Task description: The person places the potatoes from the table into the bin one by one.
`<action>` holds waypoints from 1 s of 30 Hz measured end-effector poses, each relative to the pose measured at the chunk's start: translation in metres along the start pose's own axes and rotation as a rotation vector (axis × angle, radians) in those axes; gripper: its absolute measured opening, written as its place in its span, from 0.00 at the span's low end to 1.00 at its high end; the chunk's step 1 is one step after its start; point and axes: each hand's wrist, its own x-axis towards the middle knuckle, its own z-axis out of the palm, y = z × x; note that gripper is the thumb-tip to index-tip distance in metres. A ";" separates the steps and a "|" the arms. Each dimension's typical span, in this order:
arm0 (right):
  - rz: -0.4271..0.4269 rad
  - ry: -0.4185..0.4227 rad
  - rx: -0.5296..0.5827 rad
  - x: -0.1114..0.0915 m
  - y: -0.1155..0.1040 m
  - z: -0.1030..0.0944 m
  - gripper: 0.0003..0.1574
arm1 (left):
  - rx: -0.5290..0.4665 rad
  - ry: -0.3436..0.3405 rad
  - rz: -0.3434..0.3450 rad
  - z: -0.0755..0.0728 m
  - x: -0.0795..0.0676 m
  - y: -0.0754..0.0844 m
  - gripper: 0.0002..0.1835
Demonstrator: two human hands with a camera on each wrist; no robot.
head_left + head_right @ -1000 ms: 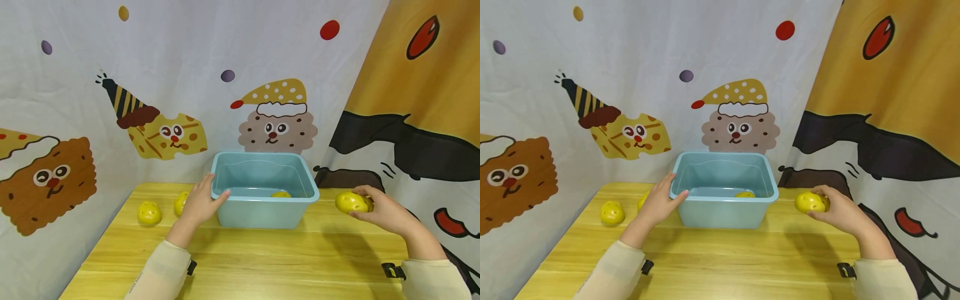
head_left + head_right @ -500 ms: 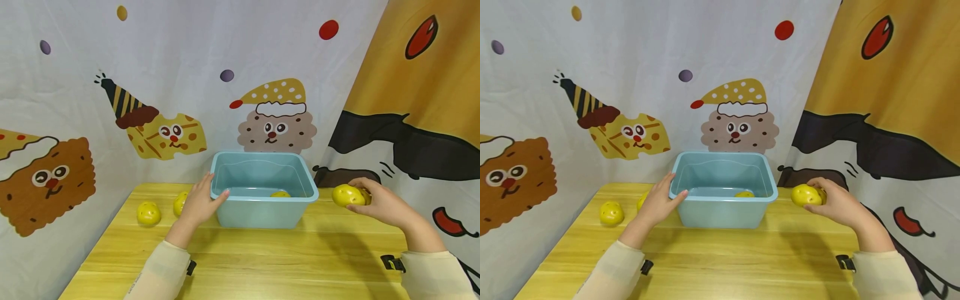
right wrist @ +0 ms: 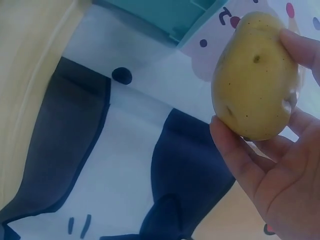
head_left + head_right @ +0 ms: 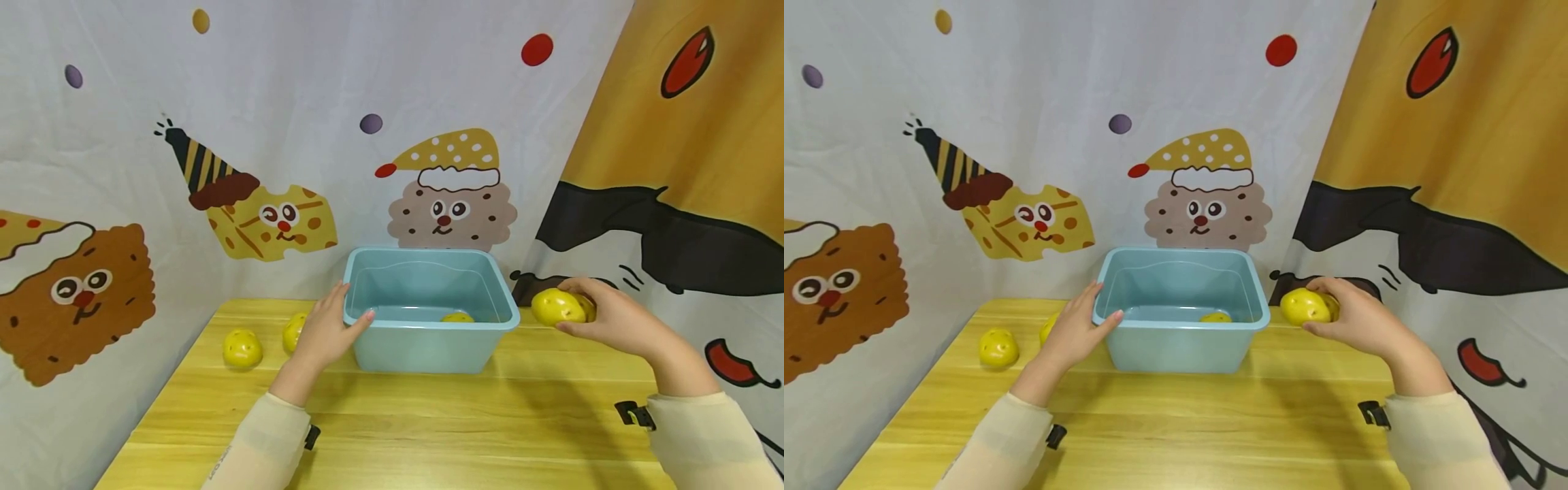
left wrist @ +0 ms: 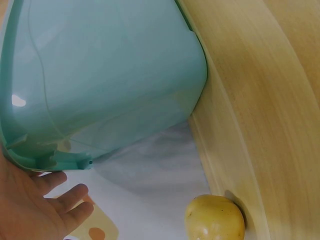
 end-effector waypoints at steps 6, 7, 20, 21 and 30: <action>-0.034 0.017 -0.030 0.008 -0.006 -0.003 0.37 | 0.000 -0.003 -0.009 -0.001 0.000 0.001 0.52; -0.039 0.018 -0.033 0.010 -0.007 -0.003 0.37 | -0.001 -0.003 -0.009 -0.001 0.000 0.001 0.52; -0.028 0.001 0.014 0.027 -0.025 -0.009 0.34 | 0.003 -0.007 -0.011 -0.001 0.001 0.002 0.48; -0.029 0.000 0.009 0.028 -0.026 -0.009 0.34 | 0.002 -0.007 -0.009 -0.001 0.001 0.001 0.47; -0.071 -0.023 -0.005 0.035 -0.034 -0.012 0.34 | 0.000 -0.010 -0.008 -0.001 0.000 0.002 0.47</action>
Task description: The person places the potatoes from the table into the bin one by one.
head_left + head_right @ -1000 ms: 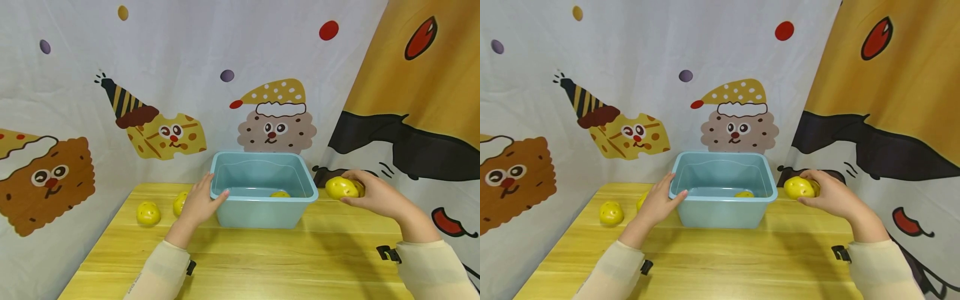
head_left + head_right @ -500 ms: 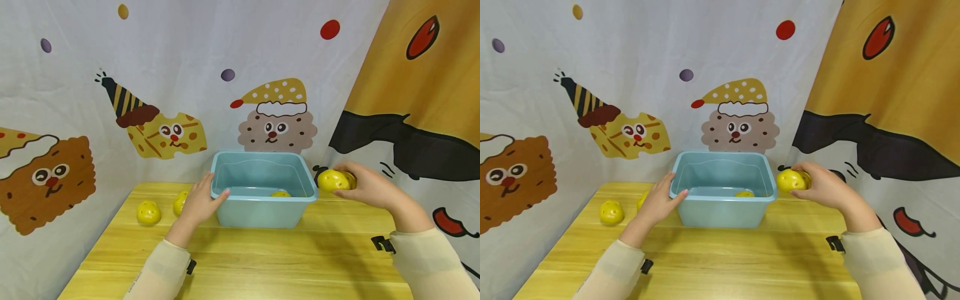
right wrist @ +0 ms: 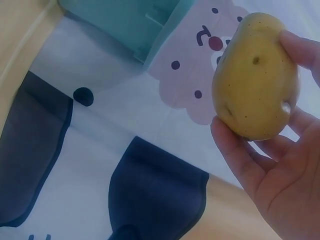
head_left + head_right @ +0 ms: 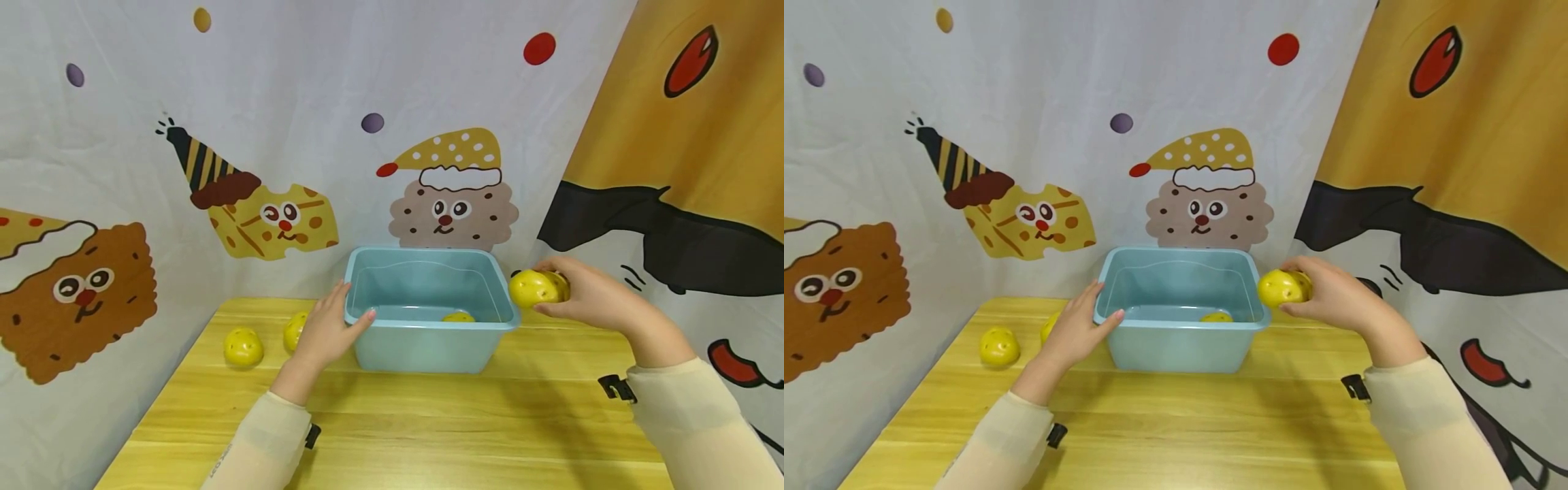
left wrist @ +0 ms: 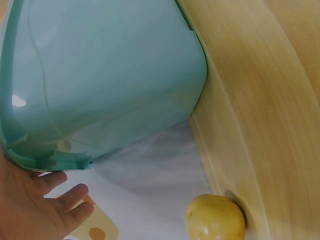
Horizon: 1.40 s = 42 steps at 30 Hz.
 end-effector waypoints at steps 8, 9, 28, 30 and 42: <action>-0.030 -0.038 -0.019 0.010 -0.007 -0.004 0.37 | 0.006 0.007 0.005 0.001 0.000 -0.001 0.51; -0.035 -0.041 -0.021 0.011 -0.008 -0.004 0.37 | 0.007 0.009 0.006 0.001 0.000 -0.001 0.51; -0.036 -0.126 -0.045 0.043 -0.021 -0.003 0.37 | 0.001 0.005 0.011 -0.001 -0.001 0.001 0.48; -0.042 -0.129 -0.059 0.046 -0.021 -0.002 0.38 | -0.001 0.006 0.015 -0.001 0.000 0.001 0.49; -0.118 -0.184 -0.103 0.061 -0.029 0.002 0.38 | 0.010 0.010 0.008 0.000 0.000 -0.001 0.47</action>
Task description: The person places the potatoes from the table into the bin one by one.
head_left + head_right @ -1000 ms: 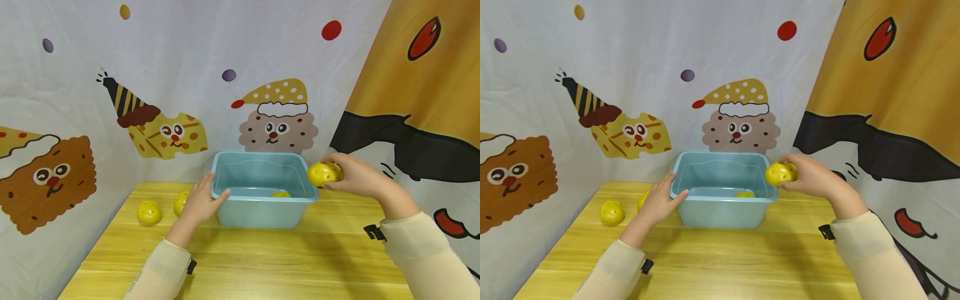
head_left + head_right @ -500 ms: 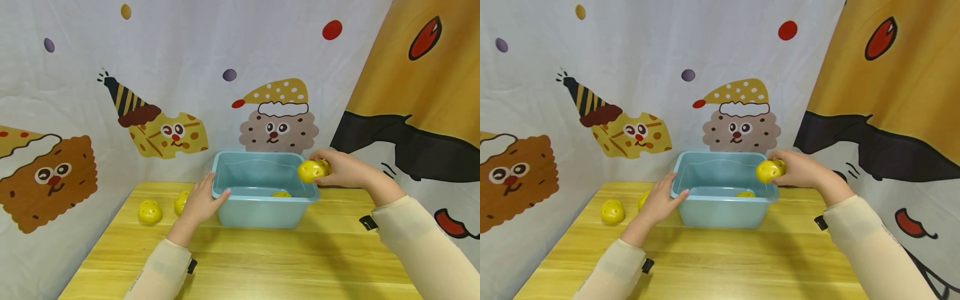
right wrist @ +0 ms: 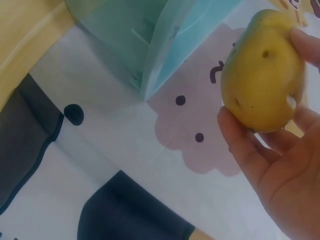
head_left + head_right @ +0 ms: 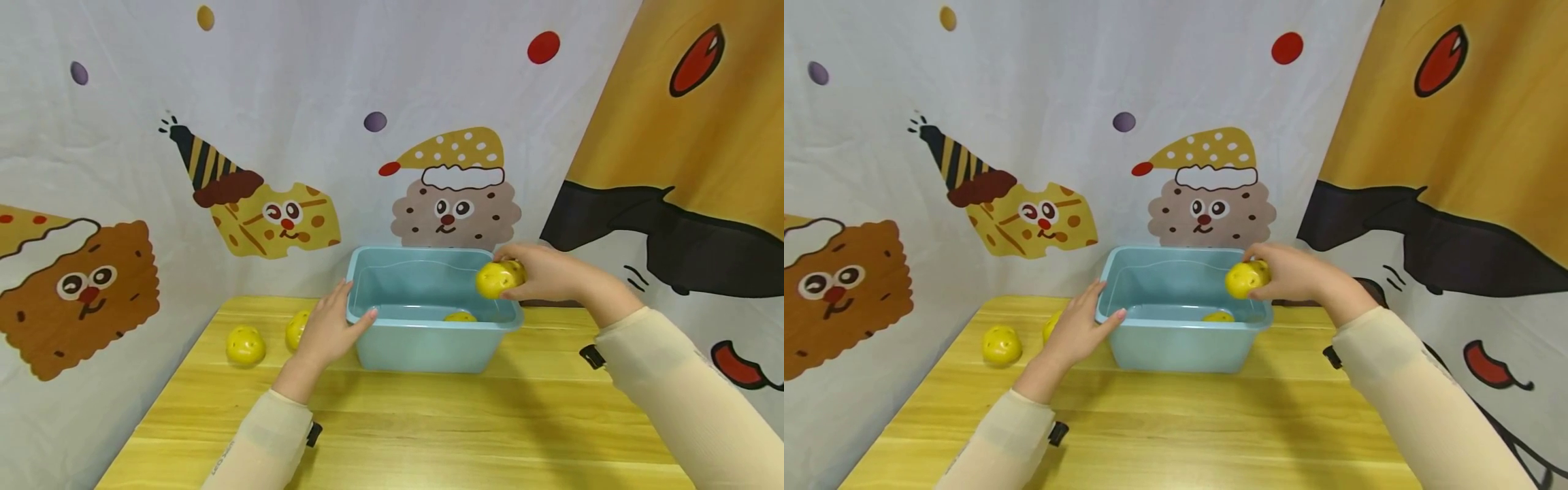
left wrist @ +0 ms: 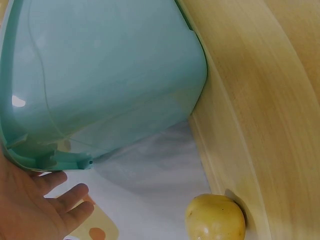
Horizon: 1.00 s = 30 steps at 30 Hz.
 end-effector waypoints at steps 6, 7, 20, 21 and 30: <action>-0.006 -0.033 -0.005 0.008 -0.001 0.003 0.37 | -0.012 -0.001 0.003 -0.001 0.000 0.000 0.47; -0.004 -0.040 -0.004 0.009 -0.002 0.003 0.38 | -0.013 -0.002 0.002 -0.001 -0.001 0.000 0.47; 0.007 -0.153 0.011 0.021 -0.010 0.004 0.37 | -0.015 -0.006 -0.007 -0.001 0.000 0.002 0.46; 0.015 -0.167 0.011 0.022 -0.011 0.004 0.37 | -0.012 -0.007 -0.007 -0.001 0.000 0.002 0.46; 0.038 -0.221 -0.015 0.022 -0.013 0.006 0.37 | 0.008 -0.006 -0.004 0.000 0.001 0.000 0.51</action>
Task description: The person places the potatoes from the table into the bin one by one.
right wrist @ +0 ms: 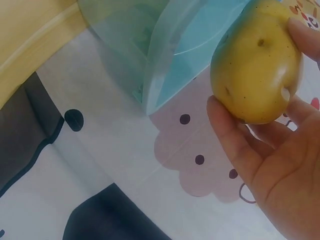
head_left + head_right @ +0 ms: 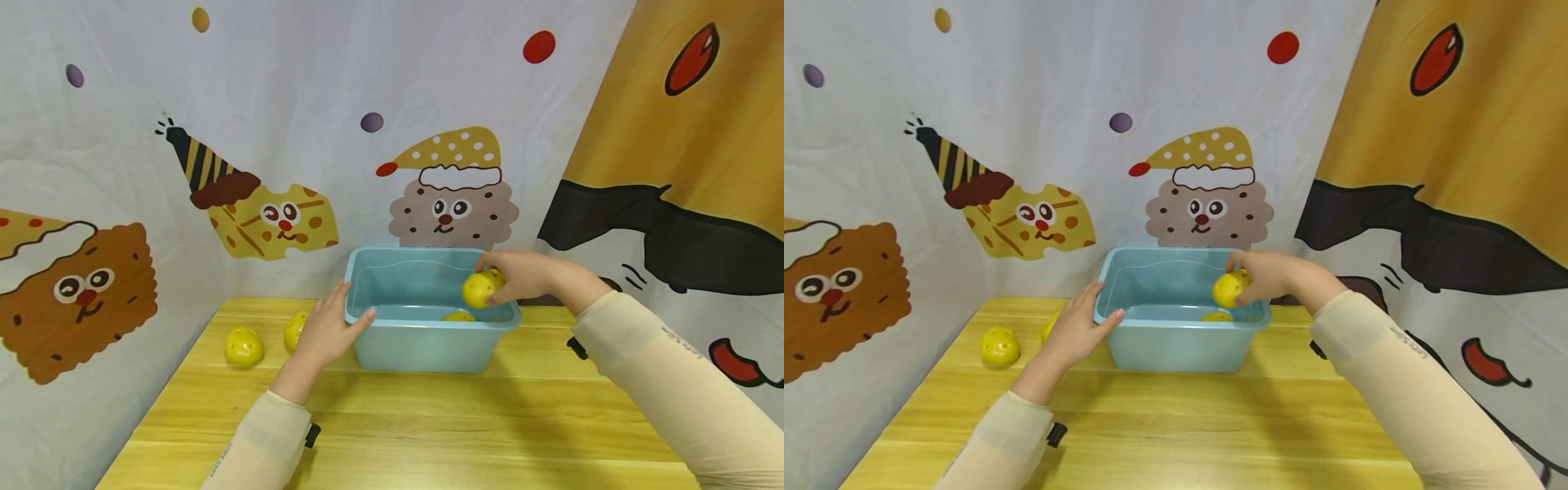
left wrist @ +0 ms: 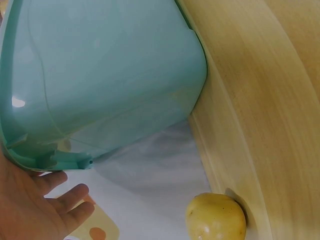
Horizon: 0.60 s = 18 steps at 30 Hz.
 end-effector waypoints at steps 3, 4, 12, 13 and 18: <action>0.002 0.005 0.002 0.000 0.000 0.000 0.34 | 0.001 0.004 0.003 0.000 -0.001 0.000 0.51; 0.005 0.008 0.004 0.000 0.001 0.000 0.34 | 0.002 0.006 0.002 -0.001 -0.001 0.001 0.51; 0.014 0.030 -0.008 0.000 0.001 0.001 0.31 | 0.011 -0.003 0.001 0.000 0.000 0.001 0.51; 0.012 0.032 -0.010 0.000 0.001 0.001 0.31 | 0.014 -0.004 -0.005 0.000 0.000 0.001 0.50; 0.005 0.037 -0.006 -0.003 0.000 0.001 0.30 | 0.012 -0.004 -0.004 0.001 0.000 0.001 0.50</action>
